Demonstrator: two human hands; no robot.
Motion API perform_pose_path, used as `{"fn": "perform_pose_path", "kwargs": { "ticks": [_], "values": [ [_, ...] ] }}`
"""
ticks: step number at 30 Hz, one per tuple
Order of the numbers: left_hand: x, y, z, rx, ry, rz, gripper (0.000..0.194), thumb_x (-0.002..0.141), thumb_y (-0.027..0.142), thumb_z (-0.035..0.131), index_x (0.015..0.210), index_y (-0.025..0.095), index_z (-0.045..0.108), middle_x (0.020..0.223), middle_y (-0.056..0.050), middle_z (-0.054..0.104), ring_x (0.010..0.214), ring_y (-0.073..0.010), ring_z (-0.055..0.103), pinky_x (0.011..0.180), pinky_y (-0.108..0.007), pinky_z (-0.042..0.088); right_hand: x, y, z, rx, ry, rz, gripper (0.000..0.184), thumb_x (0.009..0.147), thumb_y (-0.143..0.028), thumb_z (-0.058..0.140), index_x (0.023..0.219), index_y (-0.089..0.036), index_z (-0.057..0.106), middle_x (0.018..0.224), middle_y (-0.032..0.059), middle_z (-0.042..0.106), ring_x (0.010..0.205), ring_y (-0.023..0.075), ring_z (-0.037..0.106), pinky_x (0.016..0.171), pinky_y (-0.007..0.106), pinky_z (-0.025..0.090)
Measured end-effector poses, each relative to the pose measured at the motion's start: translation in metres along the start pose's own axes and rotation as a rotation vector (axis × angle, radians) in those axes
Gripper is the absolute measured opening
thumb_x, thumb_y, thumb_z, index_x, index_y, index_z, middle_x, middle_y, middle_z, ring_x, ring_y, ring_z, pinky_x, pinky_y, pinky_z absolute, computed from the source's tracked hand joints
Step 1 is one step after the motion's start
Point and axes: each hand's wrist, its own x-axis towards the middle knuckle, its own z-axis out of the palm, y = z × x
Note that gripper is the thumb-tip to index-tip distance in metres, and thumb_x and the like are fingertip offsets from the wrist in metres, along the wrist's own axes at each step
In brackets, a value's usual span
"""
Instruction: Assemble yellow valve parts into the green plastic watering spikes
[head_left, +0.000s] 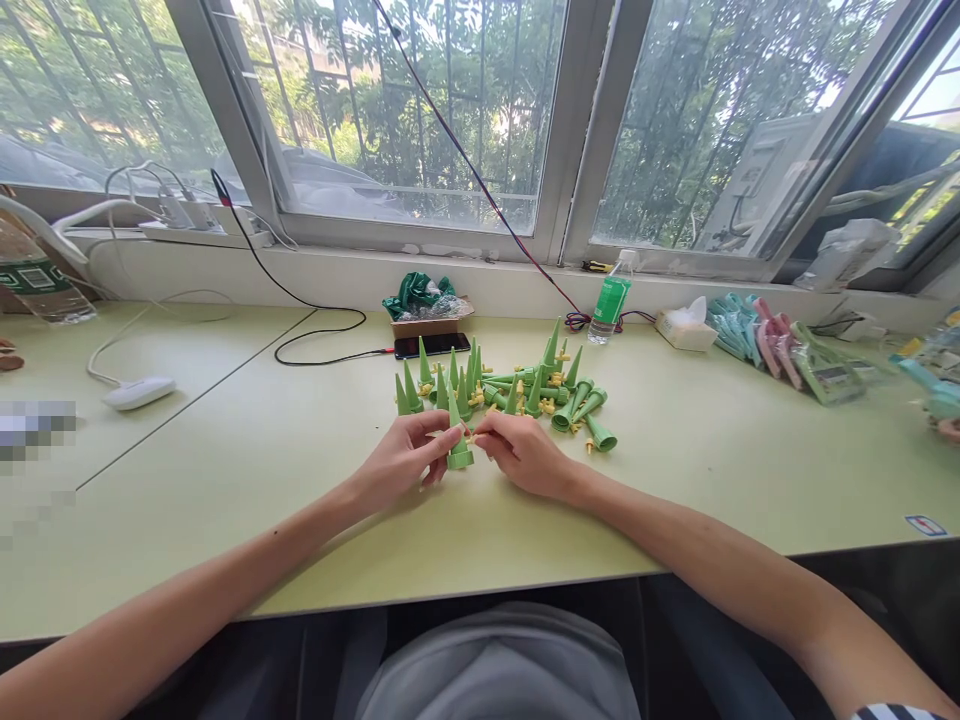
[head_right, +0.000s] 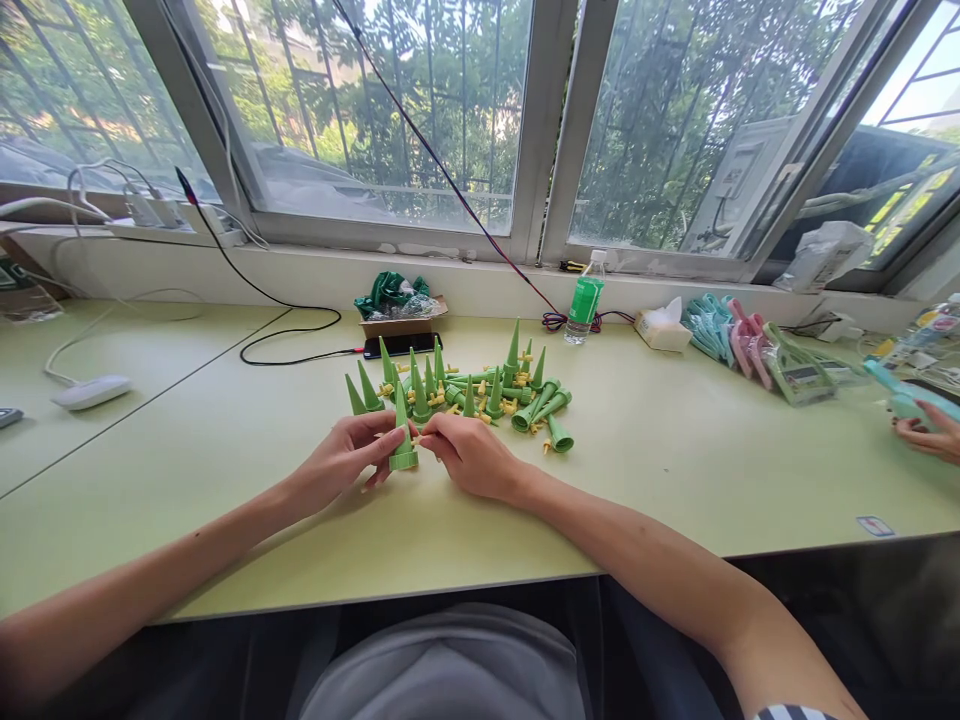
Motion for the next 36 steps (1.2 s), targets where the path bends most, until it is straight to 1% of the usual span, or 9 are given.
{"fn": "perform_pose_path", "kwargs": {
  "ticks": [6,11,13,17,23,26,30,33,36],
  "values": [
    [-0.001,-0.005,0.001,0.1,0.003,0.107,0.031,0.094,0.047,0.06,0.084,0.018,0.056,0.05,0.007,0.042,0.041,-0.0071,0.041,0.039,-0.018,0.034,-0.001,0.0,0.0,-0.06,-0.027,0.001,0.027,0.102,-0.029,0.042,0.077,-0.021,0.046,0.067,-0.002,0.051,0.06,0.0127,0.043,0.062,0.024,0.034],
    [-0.003,-0.009,0.005,0.43,0.139,0.516,0.02,0.093,0.03,0.063,0.078,0.016,0.064,0.077,-0.002,0.057,0.055,-0.0074,0.049,0.047,-0.02,0.043,-0.001,0.001,0.001,-0.076,-0.048,0.029,0.032,0.104,-0.032,0.036,0.073,-0.022,0.038,0.063,-0.0043,0.041,0.056,0.012,0.037,0.059,0.025,0.03],
    [-0.003,-0.012,0.005,0.533,0.163,0.687,0.01,0.093,0.024,0.064,0.088,0.017,0.069,0.089,-0.006,0.062,0.055,-0.0061,0.049,0.049,-0.02,0.043,-0.001,0.0,0.001,-0.069,-0.057,0.035,0.033,0.104,-0.033,0.034,0.074,-0.022,0.037,0.063,-0.0044,0.041,0.055,0.0117,0.038,0.059,0.025,0.03],
    [-0.005,-0.016,0.004,0.6,0.173,0.817,0.018,0.093,0.018,0.064,0.109,0.02,0.07,0.102,-0.008,0.064,0.052,-0.0039,0.048,0.051,-0.021,0.044,-0.001,-0.002,0.002,-0.061,-0.061,0.039,0.034,0.106,-0.035,0.032,0.074,-0.022,0.037,0.064,-0.0039,0.043,0.056,0.0117,0.04,0.06,0.026,0.031],
    [-0.004,-0.008,0.007,0.568,0.182,0.686,0.009,0.095,0.022,0.061,0.091,0.017,0.068,0.082,-0.004,0.062,0.056,-0.0073,0.048,0.051,-0.019,0.043,-0.001,-0.002,0.003,-0.043,-0.047,0.052,0.035,0.106,-0.036,0.033,0.074,-0.022,0.039,0.063,-0.0043,0.042,0.056,0.0117,0.039,0.06,0.026,0.03],
    [-0.004,-0.006,0.008,0.448,0.217,0.521,0.018,0.093,0.027,0.062,0.08,0.016,0.061,0.066,0.002,0.049,0.053,-0.0077,0.044,0.046,-0.019,0.039,-0.001,-0.004,0.002,0.007,-0.033,0.048,0.031,0.105,-0.037,0.036,0.08,-0.021,0.045,0.065,-0.0048,0.045,0.056,0.0111,0.04,0.059,0.024,0.031],
    [-0.003,-0.004,0.006,0.186,0.173,0.248,0.024,0.093,0.037,0.063,0.081,0.017,0.056,0.052,0.007,0.041,0.043,-0.0071,0.039,0.042,-0.02,0.033,-0.002,-0.008,0.0,0.065,-0.042,0.037,0.024,0.105,-0.037,0.039,0.097,-0.02,0.053,0.065,-0.0055,0.05,0.055,0.0109,0.044,0.06,0.023,0.034],
    [-0.002,0.001,0.003,0.066,0.116,0.116,0.032,0.093,0.044,0.063,0.079,0.017,0.055,0.051,0.007,0.041,0.042,-0.0067,0.042,0.041,-0.02,0.03,-0.003,-0.008,-0.001,0.073,-0.047,0.025,0.023,0.105,-0.037,0.04,0.107,-0.019,0.055,0.066,-0.0056,0.052,0.055,0.0106,0.045,0.06,0.023,0.035],
    [-0.001,0.004,0.001,-0.006,0.116,0.079,0.038,0.091,0.048,0.064,0.075,0.015,0.055,0.06,0.005,0.044,0.043,-0.0049,0.044,0.043,-0.02,0.031,-0.003,-0.007,-0.001,0.074,-0.038,0.012,0.022,0.104,-0.037,0.045,0.111,-0.019,0.054,0.067,-0.0054,0.053,0.057,0.0109,0.047,0.061,0.023,0.037]
  ]
}}
